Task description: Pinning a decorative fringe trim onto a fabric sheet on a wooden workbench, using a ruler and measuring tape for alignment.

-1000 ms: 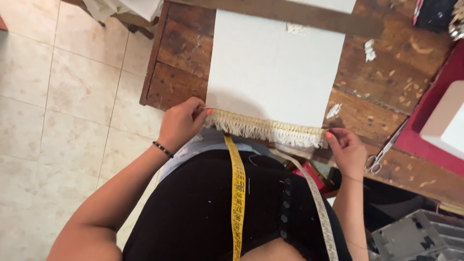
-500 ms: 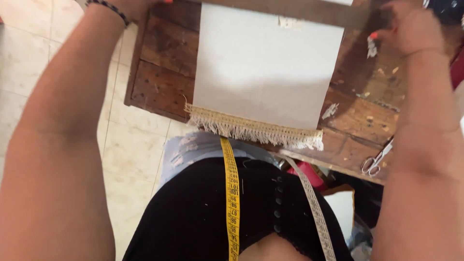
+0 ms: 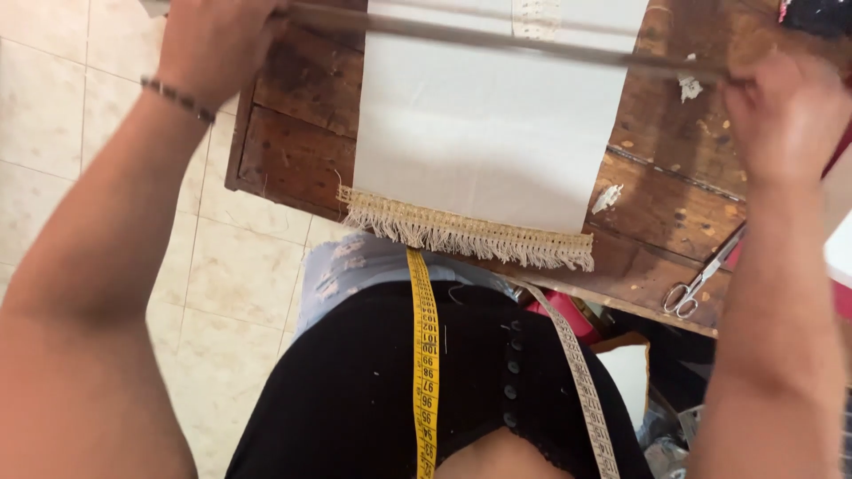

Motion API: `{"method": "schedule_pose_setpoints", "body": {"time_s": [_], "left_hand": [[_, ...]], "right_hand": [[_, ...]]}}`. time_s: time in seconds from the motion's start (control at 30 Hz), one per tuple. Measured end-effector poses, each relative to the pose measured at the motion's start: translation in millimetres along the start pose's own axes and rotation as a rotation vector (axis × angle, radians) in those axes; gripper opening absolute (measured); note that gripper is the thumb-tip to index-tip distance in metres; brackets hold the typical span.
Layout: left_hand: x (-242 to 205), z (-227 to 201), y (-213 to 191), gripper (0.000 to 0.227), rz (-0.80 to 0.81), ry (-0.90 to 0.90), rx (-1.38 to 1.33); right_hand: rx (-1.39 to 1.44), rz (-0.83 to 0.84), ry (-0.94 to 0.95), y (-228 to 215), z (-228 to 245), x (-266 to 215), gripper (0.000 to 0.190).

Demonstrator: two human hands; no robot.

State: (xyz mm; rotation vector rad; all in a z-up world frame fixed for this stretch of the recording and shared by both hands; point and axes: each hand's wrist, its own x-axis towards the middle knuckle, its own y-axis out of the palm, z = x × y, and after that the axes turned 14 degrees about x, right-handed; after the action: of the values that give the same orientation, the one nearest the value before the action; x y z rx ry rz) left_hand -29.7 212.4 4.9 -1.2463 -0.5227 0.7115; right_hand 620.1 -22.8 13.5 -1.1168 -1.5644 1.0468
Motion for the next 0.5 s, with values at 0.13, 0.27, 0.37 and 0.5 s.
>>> {"method": "schedule_pose_setpoints", "body": {"time_s": [0.13, 0.27, 0.37, 0.5], "left_hand": [[-63, -29, 0, 0.017, -0.375, 0.073, 0.374], [-86, -48, 6, 0.007, -0.457, 0.254, -0.191], [-92, -45, 12, 0.026, -0.396, 0.245, -0.137], [-95, -48, 4, 0.051, -0.226, 0.189, -0.253]], "right_hand": [[-0.231, 0.136, 0.104, -22, 66, -88, 0.006], [0.169, -0.077, 0.117, -9, 118, -134, 0.026], [0.383, -0.001, 0.209, -21, 129, -138, 0.034], [0.661, 0.107, 0.446, -32, 127, -140, 0.074]]}}
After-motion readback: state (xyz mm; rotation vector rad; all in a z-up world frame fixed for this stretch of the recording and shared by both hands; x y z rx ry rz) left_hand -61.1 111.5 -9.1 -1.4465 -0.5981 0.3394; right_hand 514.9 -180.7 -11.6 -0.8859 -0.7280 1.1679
